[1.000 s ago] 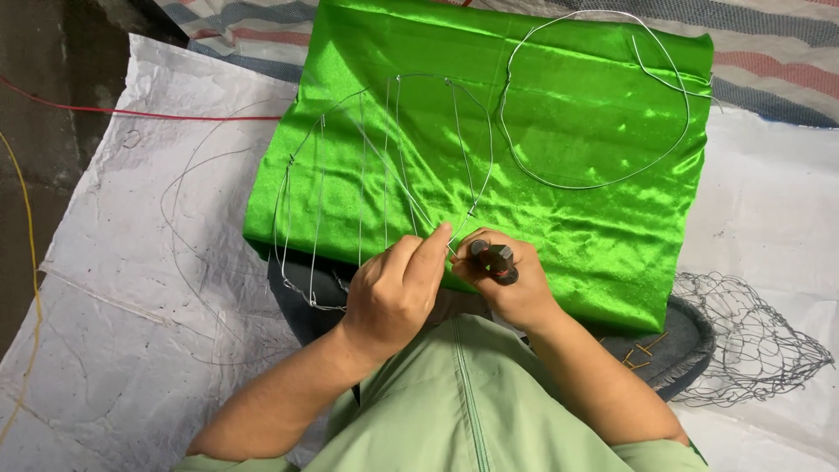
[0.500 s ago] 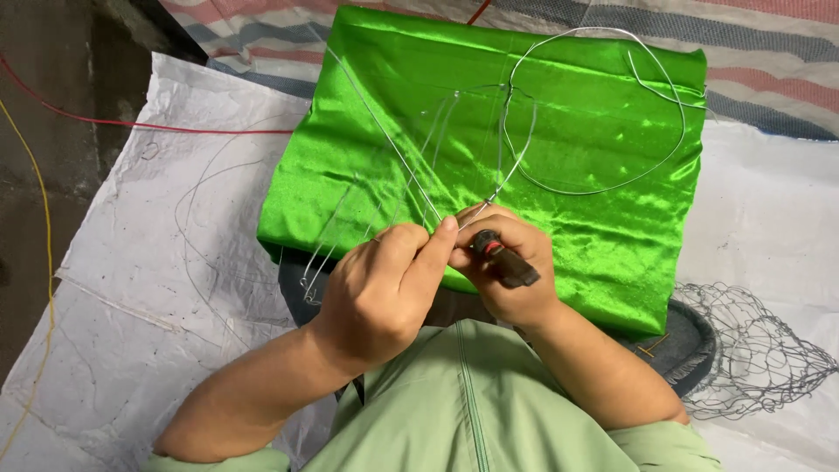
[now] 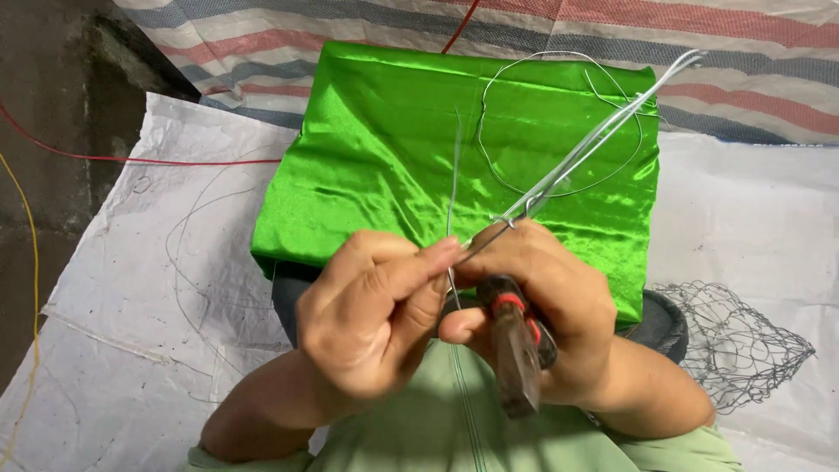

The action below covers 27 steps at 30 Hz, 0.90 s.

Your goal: The person is constructing a wire mesh by cutting segments of wire and bending them around a circular frame.

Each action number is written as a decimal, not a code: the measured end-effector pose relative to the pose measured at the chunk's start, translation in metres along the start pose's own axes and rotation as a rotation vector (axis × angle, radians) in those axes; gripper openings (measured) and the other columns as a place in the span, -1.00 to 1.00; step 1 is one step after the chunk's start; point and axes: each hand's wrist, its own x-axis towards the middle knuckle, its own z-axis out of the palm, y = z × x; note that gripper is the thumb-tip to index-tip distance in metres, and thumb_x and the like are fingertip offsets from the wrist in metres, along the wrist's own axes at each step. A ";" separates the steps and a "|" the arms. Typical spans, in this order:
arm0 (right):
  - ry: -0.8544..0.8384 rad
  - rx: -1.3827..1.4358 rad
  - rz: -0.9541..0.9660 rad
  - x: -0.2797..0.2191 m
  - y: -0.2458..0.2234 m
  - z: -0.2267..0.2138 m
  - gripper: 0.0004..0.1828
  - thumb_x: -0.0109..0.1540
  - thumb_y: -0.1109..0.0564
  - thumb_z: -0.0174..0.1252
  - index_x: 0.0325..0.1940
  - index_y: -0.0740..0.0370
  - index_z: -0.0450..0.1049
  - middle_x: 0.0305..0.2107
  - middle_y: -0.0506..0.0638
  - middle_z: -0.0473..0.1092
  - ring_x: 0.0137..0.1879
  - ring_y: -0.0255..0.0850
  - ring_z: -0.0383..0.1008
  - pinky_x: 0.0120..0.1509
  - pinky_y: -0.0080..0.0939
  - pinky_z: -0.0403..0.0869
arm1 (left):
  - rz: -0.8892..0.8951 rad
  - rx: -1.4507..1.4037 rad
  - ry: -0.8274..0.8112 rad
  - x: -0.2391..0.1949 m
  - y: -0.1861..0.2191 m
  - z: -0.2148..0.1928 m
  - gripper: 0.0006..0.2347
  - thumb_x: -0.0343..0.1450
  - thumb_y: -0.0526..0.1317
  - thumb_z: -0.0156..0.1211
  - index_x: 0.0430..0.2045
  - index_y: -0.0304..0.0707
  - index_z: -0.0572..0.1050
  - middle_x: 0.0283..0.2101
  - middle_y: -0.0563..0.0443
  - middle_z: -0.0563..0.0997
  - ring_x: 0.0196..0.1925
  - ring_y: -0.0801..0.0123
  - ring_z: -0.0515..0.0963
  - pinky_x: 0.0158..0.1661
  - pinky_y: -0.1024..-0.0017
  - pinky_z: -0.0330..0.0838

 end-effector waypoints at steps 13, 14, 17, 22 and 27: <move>-0.096 -0.087 0.499 -0.011 0.042 -0.049 -0.59 0.09 0.35 0.29 0.03 0.25 0.58 -0.40 -0.03 0.53 -0.32 -0.31 0.51 -0.26 -0.36 0.45 | -0.541 -0.717 0.013 -0.010 -0.138 0.034 -0.91 0.47 -0.43 0.20 -0.21 -0.52 0.58 -0.07 -0.03 0.53 -0.53 0.62 0.32 -0.59 0.64 0.17; -0.132 -0.134 0.497 -0.012 0.054 -0.044 -0.61 0.09 0.35 0.31 0.01 0.28 0.57 -0.40 -0.03 0.55 -0.33 -0.31 0.54 -0.27 -0.36 0.47 | -0.628 -0.752 0.037 -0.012 -0.149 0.037 -0.89 0.47 -0.41 0.20 -0.19 -0.50 0.59 -0.15 -0.05 0.62 -0.58 0.63 0.34 -0.63 0.66 0.19; -0.136 -0.314 0.385 -0.009 0.084 -0.018 -0.67 0.09 0.35 0.36 -0.06 0.39 0.58 -0.40 0.13 0.55 -0.29 -0.02 0.57 -0.20 -0.12 0.50 | -0.681 -0.779 0.087 -0.019 -0.179 0.053 -0.86 0.47 -0.40 0.20 -0.16 -0.52 0.59 -0.29 -0.14 0.69 -0.67 0.68 0.36 -0.71 0.70 0.22; -0.257 -0.747 0.105 -0.024 0.159 0.014 -0.60 -0.03 0.22 0.44 -0.10 0.18 0.61 -0.32 0.01 0.53 -0.20 -0.02 0.54 -0.12 -0.02 0.46 | -0.694 -0.795 0.097 -0.028 -0.195 0.063 -0.85 0.48 -0.38 0.22 -0.14 -0.53 0.60 -0.36 -0.21 0.69 -0.78 0.72 0.32 -0.75 0.74 0.22; -0.267 -0.646 0.073 -0.023 0.194 0.029 -0.67 0.02 0.19 0.41 -0.14 0.15 0.57 -0.34 -0.05 0.51 -0.20 -0.05 0.51 -0.11 -0.07 0.44 | -0.704 -0.801 0.090 -0.028 -0.198 0.058 -0.85 0.47 -0.38 0.23 -0.14 -0.52 0.61 -0.37 -0.23 0.70 -0.80 0.71 0.33 -0.75 0.73 0.22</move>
